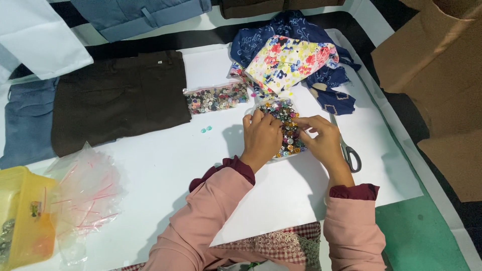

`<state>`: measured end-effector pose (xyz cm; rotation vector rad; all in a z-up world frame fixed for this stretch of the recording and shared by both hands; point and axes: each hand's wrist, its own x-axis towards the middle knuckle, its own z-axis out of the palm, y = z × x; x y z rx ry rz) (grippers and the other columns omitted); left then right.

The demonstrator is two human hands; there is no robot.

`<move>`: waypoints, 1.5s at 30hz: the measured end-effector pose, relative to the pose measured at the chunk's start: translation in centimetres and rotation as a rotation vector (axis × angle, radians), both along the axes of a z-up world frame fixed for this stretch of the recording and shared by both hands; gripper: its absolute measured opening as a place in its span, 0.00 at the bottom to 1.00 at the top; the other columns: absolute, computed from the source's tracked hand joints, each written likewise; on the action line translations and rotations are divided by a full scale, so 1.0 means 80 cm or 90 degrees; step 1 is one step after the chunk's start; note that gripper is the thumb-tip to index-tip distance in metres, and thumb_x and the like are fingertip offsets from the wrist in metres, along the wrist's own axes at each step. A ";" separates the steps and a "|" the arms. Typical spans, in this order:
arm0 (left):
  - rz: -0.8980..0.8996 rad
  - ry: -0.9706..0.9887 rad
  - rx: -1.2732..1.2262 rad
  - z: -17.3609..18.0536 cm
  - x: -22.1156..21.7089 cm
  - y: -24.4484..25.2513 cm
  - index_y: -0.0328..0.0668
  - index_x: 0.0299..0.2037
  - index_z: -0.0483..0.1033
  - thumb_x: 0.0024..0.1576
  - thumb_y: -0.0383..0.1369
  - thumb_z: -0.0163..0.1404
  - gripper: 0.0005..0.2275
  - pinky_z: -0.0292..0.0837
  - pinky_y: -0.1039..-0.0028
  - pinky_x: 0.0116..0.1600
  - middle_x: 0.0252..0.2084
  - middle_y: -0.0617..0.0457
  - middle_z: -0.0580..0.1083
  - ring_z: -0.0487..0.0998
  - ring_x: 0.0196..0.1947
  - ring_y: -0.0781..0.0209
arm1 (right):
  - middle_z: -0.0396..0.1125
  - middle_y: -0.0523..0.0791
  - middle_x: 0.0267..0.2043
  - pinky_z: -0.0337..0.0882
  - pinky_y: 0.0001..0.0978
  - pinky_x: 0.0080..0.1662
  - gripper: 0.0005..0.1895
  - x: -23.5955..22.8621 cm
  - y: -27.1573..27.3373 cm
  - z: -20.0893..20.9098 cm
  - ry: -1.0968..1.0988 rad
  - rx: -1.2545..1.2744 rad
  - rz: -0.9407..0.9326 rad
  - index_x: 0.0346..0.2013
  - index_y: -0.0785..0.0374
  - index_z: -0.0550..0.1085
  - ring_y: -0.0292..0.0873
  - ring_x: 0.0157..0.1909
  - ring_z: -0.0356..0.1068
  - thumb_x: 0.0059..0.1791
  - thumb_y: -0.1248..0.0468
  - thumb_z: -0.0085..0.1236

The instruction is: The person sorts buttons from a clear container into small plastic bags, placing the filled bags into a yellow container.

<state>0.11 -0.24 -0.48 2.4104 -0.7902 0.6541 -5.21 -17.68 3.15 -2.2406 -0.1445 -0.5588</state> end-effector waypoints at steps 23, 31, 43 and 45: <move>-0.006 -0.061 -0.077 -0.005 0.000 0.001 0.48 0.41 0.81 0.55 0.27 0.55 0.06 0.55 0.59 0.54 0.31 0.54 0.78 0.71 0.38 0.60 | 0.74 0.51 0.33 0.78 0.38 0.40 0.20 0.007 0.003 -0.012 -0.025 0.047 0.016 0.46 0.61 0.83 0.49 0.37 0.75 0.42 0.81 0.65; 0.014 -0.184 -0.117 0.002 -0.006 0.055 0.56 0.44 0.80 0.54 0.31 0.57 0.09 0.57 0.58 0.53 0.36 0.59 0.76 0.70 0.40 0.61 | 0.74 0.51 0.34 0.78 0.37 0.40 0.20 0.011 0.006 -0.015 -0.066 0.059 0.023 0.46 0.62 0.83 0.49 0.38 0.75 0.43 0.82 0.64; 0.162 -0.008 -0.126 -0.032 -0.001 0.226 0.56 0.43 0.79 0.51 0.29 0.62 0.11 0.58 0.61 0.54 0.33 0.65 0.77 0.73 0.39 0.62 | 0.75 0.48 0.35 0.77 0.44 0.42 0.16 0.038 0.136 -0.014 -0.179 0.011 0.163 0.42 0.56 0.83 0.53 0.40 0.76 0.42 0.74 0.67; 0.215 0.106 -0.141 -0.035 -0.001 0.234 0.55 0.43 0.79 0.51 0.29 0.62 0.11 0.56 0.60 0.57 0.32 0.66 0.78 0.73 0.40 0.62 | 0.74 0.48 0.34 0.80 0.38 0.41 0.16 0.042 0.177 -0.015 -0.086 0.010 0.225 0.42 0.58 0.82 0.49 0.38 0.78 0.42 0.77 0.64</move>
